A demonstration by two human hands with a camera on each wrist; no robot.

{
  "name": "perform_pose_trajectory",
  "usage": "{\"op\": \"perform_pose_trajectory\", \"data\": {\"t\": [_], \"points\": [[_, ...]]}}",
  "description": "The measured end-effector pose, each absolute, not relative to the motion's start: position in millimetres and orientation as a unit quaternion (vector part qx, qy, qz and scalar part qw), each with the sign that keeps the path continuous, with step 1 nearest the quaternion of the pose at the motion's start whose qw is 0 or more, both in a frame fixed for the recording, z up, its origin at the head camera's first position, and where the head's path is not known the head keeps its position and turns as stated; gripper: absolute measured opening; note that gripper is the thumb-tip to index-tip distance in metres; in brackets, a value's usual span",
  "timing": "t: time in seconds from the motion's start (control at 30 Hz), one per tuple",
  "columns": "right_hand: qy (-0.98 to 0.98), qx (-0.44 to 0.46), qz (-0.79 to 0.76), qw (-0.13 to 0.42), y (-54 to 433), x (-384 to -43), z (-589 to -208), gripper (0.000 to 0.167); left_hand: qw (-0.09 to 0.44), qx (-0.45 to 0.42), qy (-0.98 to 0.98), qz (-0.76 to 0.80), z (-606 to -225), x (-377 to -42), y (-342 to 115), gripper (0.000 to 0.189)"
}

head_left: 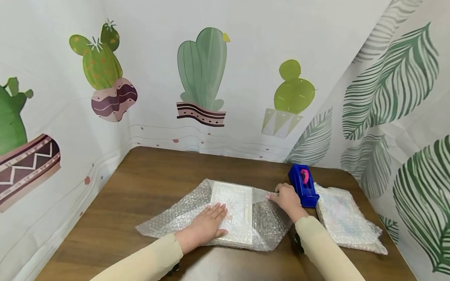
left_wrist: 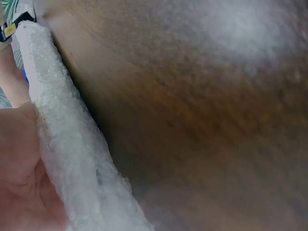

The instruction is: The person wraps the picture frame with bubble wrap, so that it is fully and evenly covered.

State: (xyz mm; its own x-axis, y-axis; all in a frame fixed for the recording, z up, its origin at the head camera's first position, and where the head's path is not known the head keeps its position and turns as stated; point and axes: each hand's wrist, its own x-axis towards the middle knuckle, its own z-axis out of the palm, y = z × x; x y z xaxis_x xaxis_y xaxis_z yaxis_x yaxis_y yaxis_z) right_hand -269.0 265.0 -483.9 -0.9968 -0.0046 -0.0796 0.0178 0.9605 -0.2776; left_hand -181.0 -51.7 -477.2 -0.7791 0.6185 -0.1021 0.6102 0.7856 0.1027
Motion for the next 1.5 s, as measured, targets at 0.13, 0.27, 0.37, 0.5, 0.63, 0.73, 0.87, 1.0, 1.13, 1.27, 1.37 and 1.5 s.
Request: {"op": "perform_pose_trajectory", "data": {"t": [0.13,0.27,0.37,0.5,0.63,0.73,0.87,1.0,1.13,1.27,1.37,1.5], "points": [[0.983,0.048,-0.143,0.108,267.8,-277.6,-472.7,0.058,0.056,0.332,0.942,0.013,-473.9,-184.5,-50.5,0.068],[0.975,0.059,-0.14,0.164,269.4,-282.9,-461.2,0.066,0.071,0.335,0.94,0.015,-467.5,-188.4,-46.5,0.067],[0.97,0.033,-0.163,0.175,268.3,-284.9,-456.9,0.066,0.072,0.336,0.939,0.011,-463.9,-190.4,-41.7,0.07],[0.963,-0.002,-0.218,0.158,262.5,-287.0,-454.2,0.066,0.062,0.33,0.942,-0.018,-459.5,-193.2,-35.0,0.076],[0.951,0.014,-0.271,0.146,260.0,-286.4,-450.1,0.068,0.072,0.329,0.941,-0.028,-454.8,-195.6,-29.4,0.074],[0.925,0.047,-0.341,0.16,263.3,-285.3,-448.2,0.039,0.088,0.344,0.935,-0.01,-452.1,-198.0,-26.0,0.075],[0.855,0.088,-0.472,0.198,268.4,-283.5,-447.2,0.019,0.113,0.359,0.926,0.031,-450.0,-202.7,-21.8,0.073],[0.829,0.092,-0.516,0.195,267.2,-280.7,-446.4,0.027,0.145,0.342,0.925,0.078,-450.7,-206.6,-18.5,0.086],[0.872,0.046,-0.463,0.154,261.2,-281.5,-444.6,0.033,0.139,0.324,0.931,0.094,-459.2,-206.3,-16.5,0.09],[0.902,0.013,-0.404,0.153,260.6,-283.3,-438.4,0.027,0.113,0.32,0.938,0.071,-472.7,-200.2,-15.6,0.089],[0.859,0.026,-0.47,0.201,263.3,-284.7,-434.3,0.013,0.118,0.309,0.941,0.076,-477.6,-194.1,-15.0,0.088],[0.753,0.05,-0.603,0.257,261.3,-286.7,-435.7,0.017,0.133,0.3,0.94,0.095,-478.1,-188.6,-13.7,0.086]]}}
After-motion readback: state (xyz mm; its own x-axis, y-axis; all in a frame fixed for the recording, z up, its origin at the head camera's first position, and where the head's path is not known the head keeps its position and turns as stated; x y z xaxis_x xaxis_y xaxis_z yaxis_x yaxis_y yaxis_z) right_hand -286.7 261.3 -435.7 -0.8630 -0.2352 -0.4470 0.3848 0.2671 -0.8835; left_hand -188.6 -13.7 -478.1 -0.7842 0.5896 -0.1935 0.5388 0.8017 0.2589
